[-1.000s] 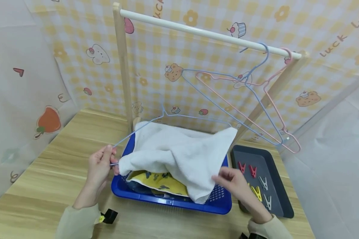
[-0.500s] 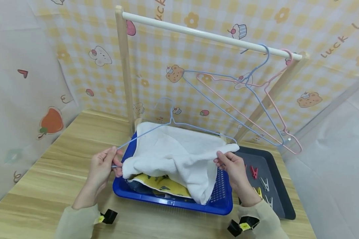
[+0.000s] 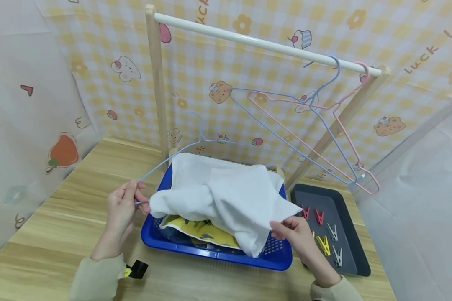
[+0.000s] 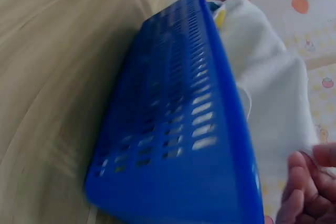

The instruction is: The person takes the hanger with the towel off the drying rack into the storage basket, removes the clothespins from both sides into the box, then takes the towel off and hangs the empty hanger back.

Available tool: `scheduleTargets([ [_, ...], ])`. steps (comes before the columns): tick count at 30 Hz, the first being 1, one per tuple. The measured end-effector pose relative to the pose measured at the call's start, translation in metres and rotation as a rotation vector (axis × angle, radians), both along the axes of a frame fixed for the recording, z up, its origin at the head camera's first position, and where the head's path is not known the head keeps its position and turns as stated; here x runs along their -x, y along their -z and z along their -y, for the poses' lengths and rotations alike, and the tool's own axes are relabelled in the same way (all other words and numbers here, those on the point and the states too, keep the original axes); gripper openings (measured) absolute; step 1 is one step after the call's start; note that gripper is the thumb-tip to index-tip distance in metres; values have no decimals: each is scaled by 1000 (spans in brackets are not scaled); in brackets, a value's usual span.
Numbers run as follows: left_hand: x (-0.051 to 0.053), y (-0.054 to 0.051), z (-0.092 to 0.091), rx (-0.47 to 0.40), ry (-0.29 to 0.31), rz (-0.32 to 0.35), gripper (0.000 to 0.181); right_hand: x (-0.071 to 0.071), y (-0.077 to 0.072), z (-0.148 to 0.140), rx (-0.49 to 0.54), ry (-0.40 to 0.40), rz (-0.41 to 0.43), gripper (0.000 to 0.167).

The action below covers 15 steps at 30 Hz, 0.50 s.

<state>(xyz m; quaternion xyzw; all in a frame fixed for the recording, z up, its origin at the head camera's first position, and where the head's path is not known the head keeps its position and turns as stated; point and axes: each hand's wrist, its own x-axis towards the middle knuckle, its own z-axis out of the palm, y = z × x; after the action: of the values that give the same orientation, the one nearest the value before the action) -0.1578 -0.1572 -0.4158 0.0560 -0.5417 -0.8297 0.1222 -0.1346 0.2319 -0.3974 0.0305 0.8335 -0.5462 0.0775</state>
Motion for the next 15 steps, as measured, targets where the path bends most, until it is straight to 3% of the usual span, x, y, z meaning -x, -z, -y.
scheduleTargets([
  [4,-1,-2,2,12,36,-35,33,-1,-7,-12,-137,-244,-34,27],
  [6,-2,-3,2,28,50,-48,33,2,-14,-15,-238,-281,-124,25],
  [9,-3,-5,0,45,65,-68,34,10,-23,-13,-377,-172,-328,17],
  [12,-4,-6,-2,46,89,-92,35,21,-25,-2,-445,-42,-504,16],
  [15,-4,-6,-6,49,109,-106,33,31,-23,10,-415,-25,-518,21],
])
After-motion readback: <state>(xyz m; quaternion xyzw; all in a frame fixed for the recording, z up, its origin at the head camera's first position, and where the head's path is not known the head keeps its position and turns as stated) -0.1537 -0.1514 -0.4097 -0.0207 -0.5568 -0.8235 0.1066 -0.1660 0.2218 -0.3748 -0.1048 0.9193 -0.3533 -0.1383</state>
